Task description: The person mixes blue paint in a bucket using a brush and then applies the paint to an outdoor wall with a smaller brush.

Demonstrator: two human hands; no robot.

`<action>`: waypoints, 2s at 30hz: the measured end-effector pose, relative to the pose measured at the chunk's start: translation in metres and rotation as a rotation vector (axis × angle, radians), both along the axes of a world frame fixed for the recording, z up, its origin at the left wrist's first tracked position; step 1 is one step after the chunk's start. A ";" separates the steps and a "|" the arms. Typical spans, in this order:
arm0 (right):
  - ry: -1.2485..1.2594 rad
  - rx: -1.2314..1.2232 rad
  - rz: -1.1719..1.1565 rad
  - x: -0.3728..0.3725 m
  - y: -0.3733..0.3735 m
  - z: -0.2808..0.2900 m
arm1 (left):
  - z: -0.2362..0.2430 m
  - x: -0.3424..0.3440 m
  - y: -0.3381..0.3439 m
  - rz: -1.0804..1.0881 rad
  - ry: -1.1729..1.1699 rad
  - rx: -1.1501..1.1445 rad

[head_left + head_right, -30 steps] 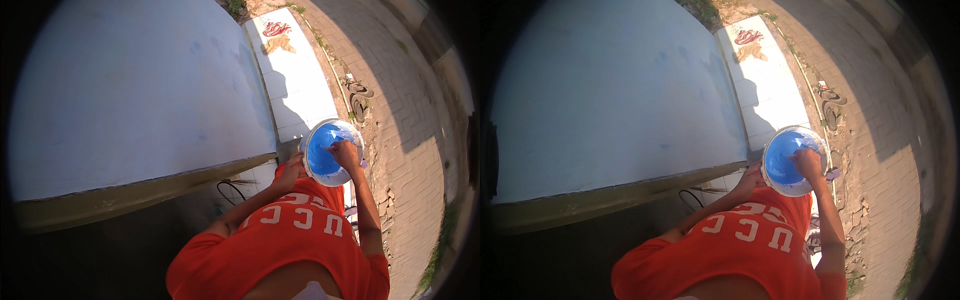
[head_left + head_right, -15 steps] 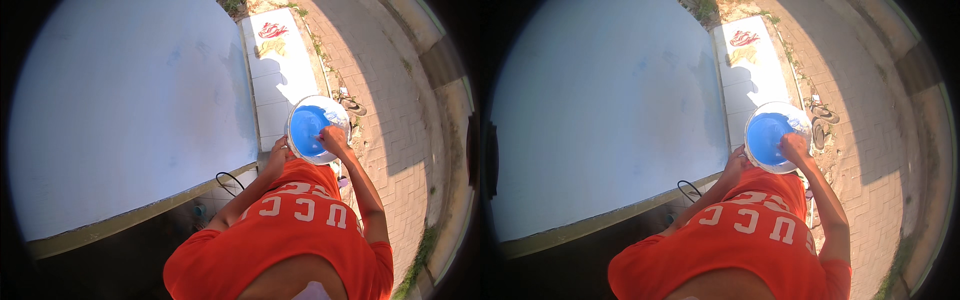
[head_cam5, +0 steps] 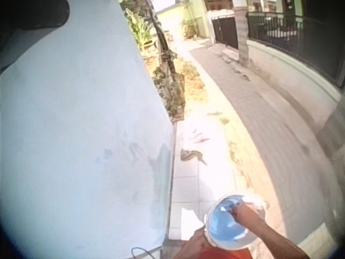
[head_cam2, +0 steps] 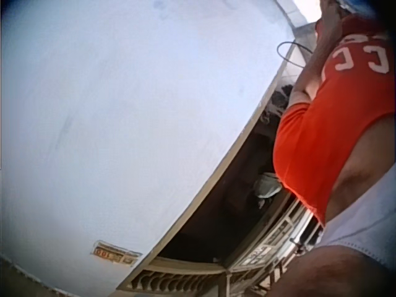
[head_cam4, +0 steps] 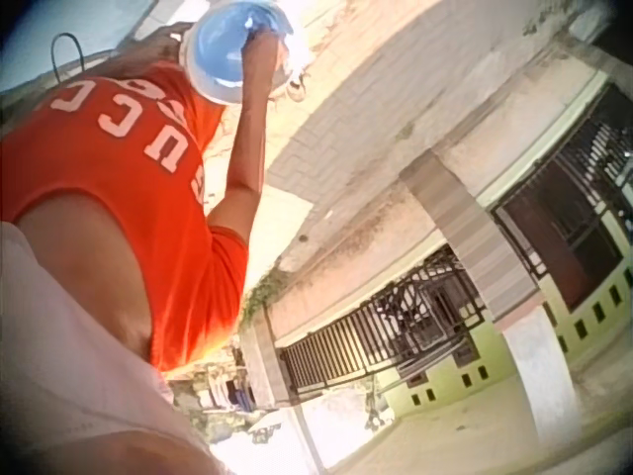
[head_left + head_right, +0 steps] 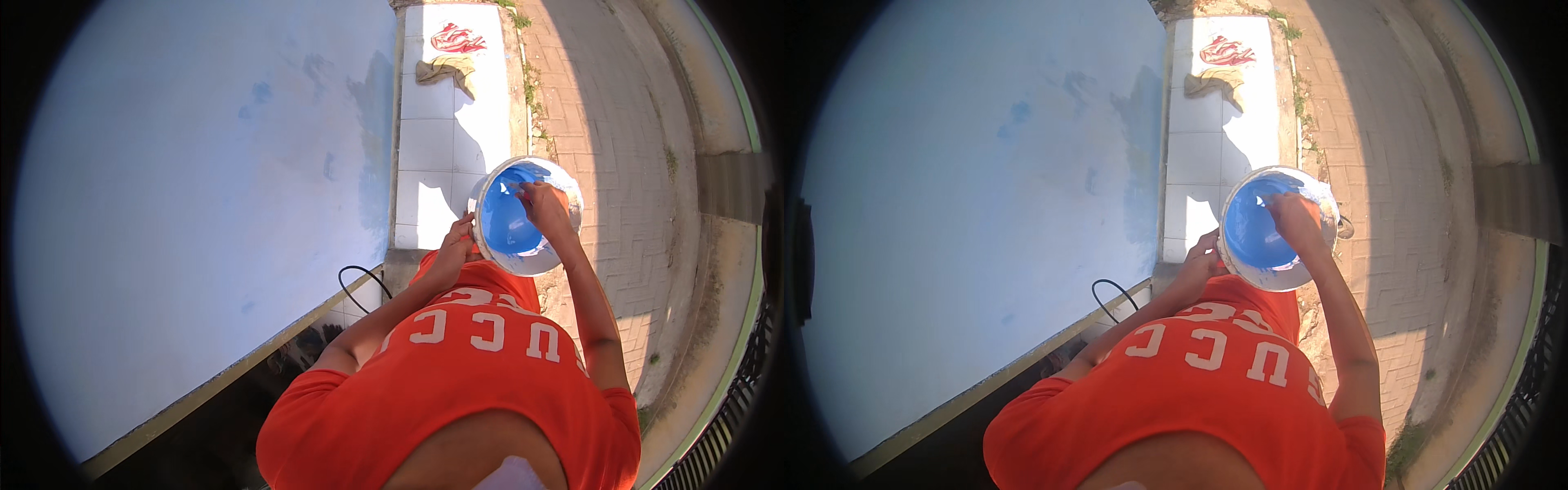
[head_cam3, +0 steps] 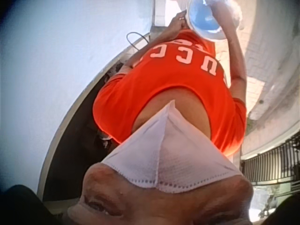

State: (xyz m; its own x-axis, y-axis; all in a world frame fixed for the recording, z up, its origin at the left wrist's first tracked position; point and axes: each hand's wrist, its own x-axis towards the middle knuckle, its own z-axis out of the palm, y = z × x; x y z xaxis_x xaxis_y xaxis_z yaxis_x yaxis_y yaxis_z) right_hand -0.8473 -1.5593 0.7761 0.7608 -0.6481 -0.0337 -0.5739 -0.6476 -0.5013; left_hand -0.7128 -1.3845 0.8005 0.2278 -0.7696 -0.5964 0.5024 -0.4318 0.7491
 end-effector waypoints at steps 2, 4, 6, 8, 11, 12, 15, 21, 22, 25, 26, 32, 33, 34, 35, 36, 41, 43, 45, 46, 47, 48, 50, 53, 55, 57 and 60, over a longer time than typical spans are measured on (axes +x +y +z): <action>0.004 -0.044 -0.047 0.013 -0.025 -0.004 | -0.006 0.013 -0.026 0.005 -0.005 -0.042; 0.042 -0.111 -0.087 0.022 -0.048 -0.016 | -0.011 0.028 -0.050 0.047 0.056 -0.039; 0.179 -0.072 0.018 0.037 -0.062 -0.019 | -0.013 0.051 -0.067 0.099 0.069 -0.084; 0.197 0.035 0.114 0.060 -0.066 -0.014 | -0.005 0.062 -0.072 0.243 0.028 -0.016; 0.043 0.124 0.357 0.081 -0.094 -0.013 | 0.011 0.065 -0.088 0.404 0.027 0.002; 0.022 0.176 0.393 0.088 -0.112 -0.014 | 0.020 0.069 -0.104 0.353 0.062 0.014; 0.129 0.218 0.600 0.130 -0.144 -0.016 | -0.033 0.071 -0.117 0.528 0.095 -0.029; 0.096 -0.001 0.740 0.226 -0.173 -0.031 | 0.010 0.074 -0.130 0.837 0.174 0.062; 0.112 -0.075 0.732 0.237 -0.180 -0.039 | 0.007 0.075 -0.136 0.902 0.161 0.059; -0.017 -0.151 0.711 0.260 -0.202 -0.041 | 0.005 0.093 -0.152 1.010 0.138 0.003; -0.107 -0.126 0.717 0.256 -0.209 -0.042 | 0.006 0.097 -0.153 1.040 0.147 -0.013; 0.238 -0.085 1.069 0.275 -0.209 -0.095 | 0.020 0.100 -0.159 1.156 0.145 -0.072; 0.360 -0.077 1.145 0.279 -0.207 -0.094 | 0.022 0.100 -0.160 1.169 0.139 -0.077; 0.342 -0.079 1.144 0.284 -0.207 -0.093 | 0.023 0.102 -0.161 1.180 0.132 -0.082; 0.343 0.032 1.215 0.277 -0.201 -0.063 | 0.024 0.099 -0.160 1.201 0.131 -0.083; 0.341 0.142 1.276 0.274 -0.197 -0.044 | 0.026 0.097 -0.161 1.211 0.124 -0.087; -0.145 0.309 1.224 0.286 -0.190 -0.058 | 0.032 0.093 -0.166 1.256 0.083 -0.093; -0.386 0.522 1.154 0.295 -0.192 -0.079 | 0.032 0.089 -0.169 1.274 0.070 -0.101; -0.073 -0.229 1.109 0.299 -0.192 -0.100 | 0.033 0.085 -0.170 1.278 0.065 -0.104; -0.074 -0.229 1.105 0.299 -0.193 -0.111 | 0.033 0.082 -0.170 1.280 0.063 -0.106; -0.099 -0.274 1.090 0.298 -0.198 -0.118 | 0.032 0.078 -0.172 1.282 0.058 -0.109; -0.121 -0.320 1.070 0.295 -0.202 -0.126 | 0.032 0.075 -0.172 1.282 0.058 -0.114; -0.142 -0.385 1.061 0.274 -0.210 -0.131 | 0.027 0.064 -0.172 1.290 0.059 -0.116; -0.040 -0.357 1.127 0.248 -0.210 -0.130 | 0.018 0.046 -0.175 1.283 0.063 -0.120; 0.172 -0.156 1.269 0.241 -0.203 -0.141 | 0.008 0.032 -0.178 1.266 0.060 -0.117; 0.371 0.072 1.396 0.218 -0.205 -0.141 | -0.007 0.018 -0.182 1.251 0.055 -0.114; 0.008 0.028 1.367 0.178 -0.219 -0.081 | -0.036 -0.016 -0.182 1.268 0.061 -0.101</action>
State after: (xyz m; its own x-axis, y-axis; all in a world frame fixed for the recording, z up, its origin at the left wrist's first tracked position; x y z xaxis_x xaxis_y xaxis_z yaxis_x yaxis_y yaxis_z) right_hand -0.6695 -1.7779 0.6954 0.7878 0.6145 -0.0420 0.5066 -0.6853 -0.5232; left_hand -0.7288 -1.5668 0.7648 0.8083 -0.0758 -0.5838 0.5543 0.4318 0.7115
